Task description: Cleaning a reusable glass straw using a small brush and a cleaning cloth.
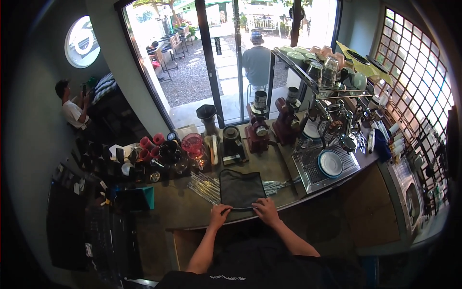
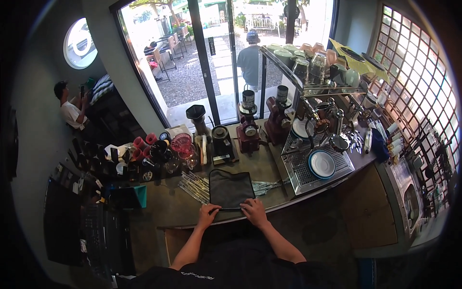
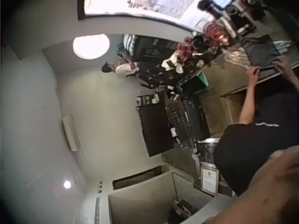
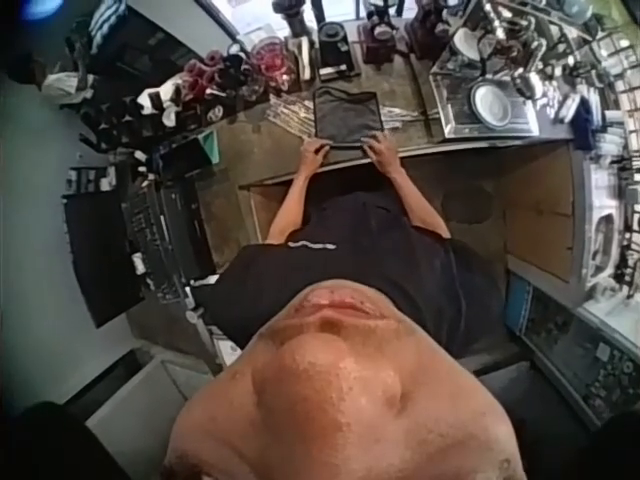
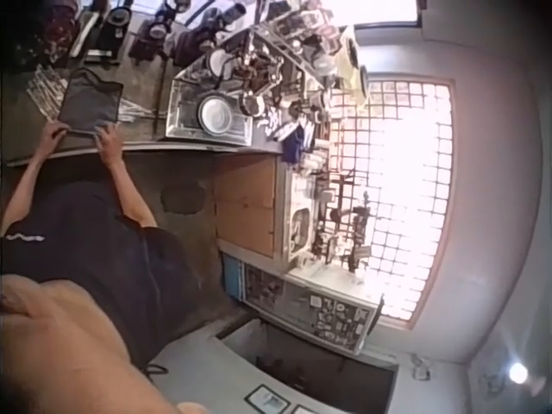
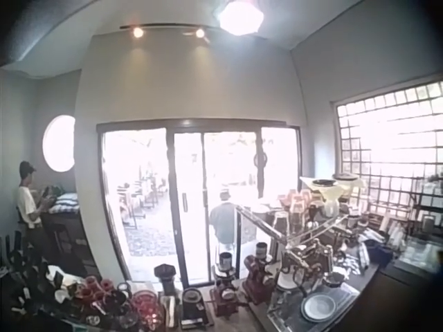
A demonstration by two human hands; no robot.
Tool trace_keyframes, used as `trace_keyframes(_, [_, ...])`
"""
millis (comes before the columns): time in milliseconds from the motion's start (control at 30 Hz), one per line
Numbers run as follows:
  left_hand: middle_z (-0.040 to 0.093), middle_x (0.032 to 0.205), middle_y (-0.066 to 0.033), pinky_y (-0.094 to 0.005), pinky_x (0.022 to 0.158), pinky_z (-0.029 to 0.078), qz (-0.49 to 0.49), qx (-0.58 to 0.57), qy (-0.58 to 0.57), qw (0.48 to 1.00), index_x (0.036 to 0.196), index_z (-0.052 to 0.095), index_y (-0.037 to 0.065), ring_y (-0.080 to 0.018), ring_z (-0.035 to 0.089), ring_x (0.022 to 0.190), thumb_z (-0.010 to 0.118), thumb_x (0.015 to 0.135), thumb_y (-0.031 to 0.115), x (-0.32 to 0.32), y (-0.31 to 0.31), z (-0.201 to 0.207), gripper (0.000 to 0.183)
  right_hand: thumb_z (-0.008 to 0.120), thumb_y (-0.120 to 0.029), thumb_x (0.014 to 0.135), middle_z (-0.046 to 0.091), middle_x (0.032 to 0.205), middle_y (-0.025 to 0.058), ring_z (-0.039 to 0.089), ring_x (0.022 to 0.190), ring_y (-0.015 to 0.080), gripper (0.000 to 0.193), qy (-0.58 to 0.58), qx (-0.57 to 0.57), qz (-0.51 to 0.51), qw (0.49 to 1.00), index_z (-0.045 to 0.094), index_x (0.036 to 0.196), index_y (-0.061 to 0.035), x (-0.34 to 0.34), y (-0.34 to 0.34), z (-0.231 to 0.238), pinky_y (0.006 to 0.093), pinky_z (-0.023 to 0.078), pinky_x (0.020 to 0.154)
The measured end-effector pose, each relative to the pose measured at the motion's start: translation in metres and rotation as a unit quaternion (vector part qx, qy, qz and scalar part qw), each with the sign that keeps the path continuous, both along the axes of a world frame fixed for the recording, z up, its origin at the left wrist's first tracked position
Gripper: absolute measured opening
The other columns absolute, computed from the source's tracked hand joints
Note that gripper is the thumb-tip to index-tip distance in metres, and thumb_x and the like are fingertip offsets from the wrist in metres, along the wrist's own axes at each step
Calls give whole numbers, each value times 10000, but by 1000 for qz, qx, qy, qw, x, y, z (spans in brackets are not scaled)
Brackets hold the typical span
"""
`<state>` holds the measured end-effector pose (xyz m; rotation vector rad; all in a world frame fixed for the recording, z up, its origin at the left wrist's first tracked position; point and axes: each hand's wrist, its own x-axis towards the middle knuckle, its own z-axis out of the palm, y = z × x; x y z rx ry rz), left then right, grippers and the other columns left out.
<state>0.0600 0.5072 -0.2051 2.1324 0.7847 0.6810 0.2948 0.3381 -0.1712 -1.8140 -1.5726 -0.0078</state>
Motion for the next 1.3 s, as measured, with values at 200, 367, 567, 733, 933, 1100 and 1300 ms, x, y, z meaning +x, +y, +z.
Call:
trace_keyframes(200, [709,1031,-13,-463,951,441,-5,-14,27,1000,1127,765,197,-298,618,1024,769,912,107,-1,-6,4,233,774,-113,838,650,1001,30,594,984,278,176,-1,-25,16,1000,795,1009,-150,4,5,-19,420,457,846])
trace_keyframes(367, [705,1048,-18,-459,947,444,-9,9,35,999,1169,761,210,-303,618,1038,772,873,81,-6,-8,5,323,769,-109,855,645,977,29,597,982,269,176,35,-39,-24,998,801,1012,-180,9,-5,-23,429,446,822])
trace_keyframes(567, [674,1075,-27,-451,959,459,-20,37,39,998,1241,761,259,-301,614,1061,790,833,93,-4,-13,18,441,794,-133,870,644,1022,36,604,992,272,249,30,-49,-18,998,805,1112,-186,18,-13,-25,423,468,821])
trace_keyframes(733, [646,1100,-30,-444,960,471,-20,58,50,997,1291,757,294,-290,607,1074,797,840,108,-10,-16,15,490,768,-133,873,616,1204,73,572,1110,301,438,4,-34,32,999,767,1297,-244,13,-24,-17,423,467,911])
trace_keyframes(933, [639,1084,-23,-437,898,479,-20,92,29,995,1304,763,308,-268,622,1030,787,878,113,-8,-24,6,470,754,-160,869,608,1259,62,566,1169,293,509,-9,-55,28,998,725,1361,-288,18,-27,-17,433,473,914])
trace_keyframes(1100, [635,1100,-21,-434,841,487,-43,144,23,988,1245,793,302,-246,626,966,778,897,139,-3,-21,2,385,682,-25,859,639,1237,76,585,1136,316,539,1,-48,24,999,735,1351,-238,25,-26,-24,434,475,943])
trace_keyframes(1300, [613,1236,-37,-439,829,488,-45,180,57,981,1293,764,323,-241,616,948,781,902,193,-4,-16,-3,412,673,-24,882,648,1261,99,604,1164,340,493,58,-27,15,998,690,1355,-164,19,-26,-20,459,482,955])
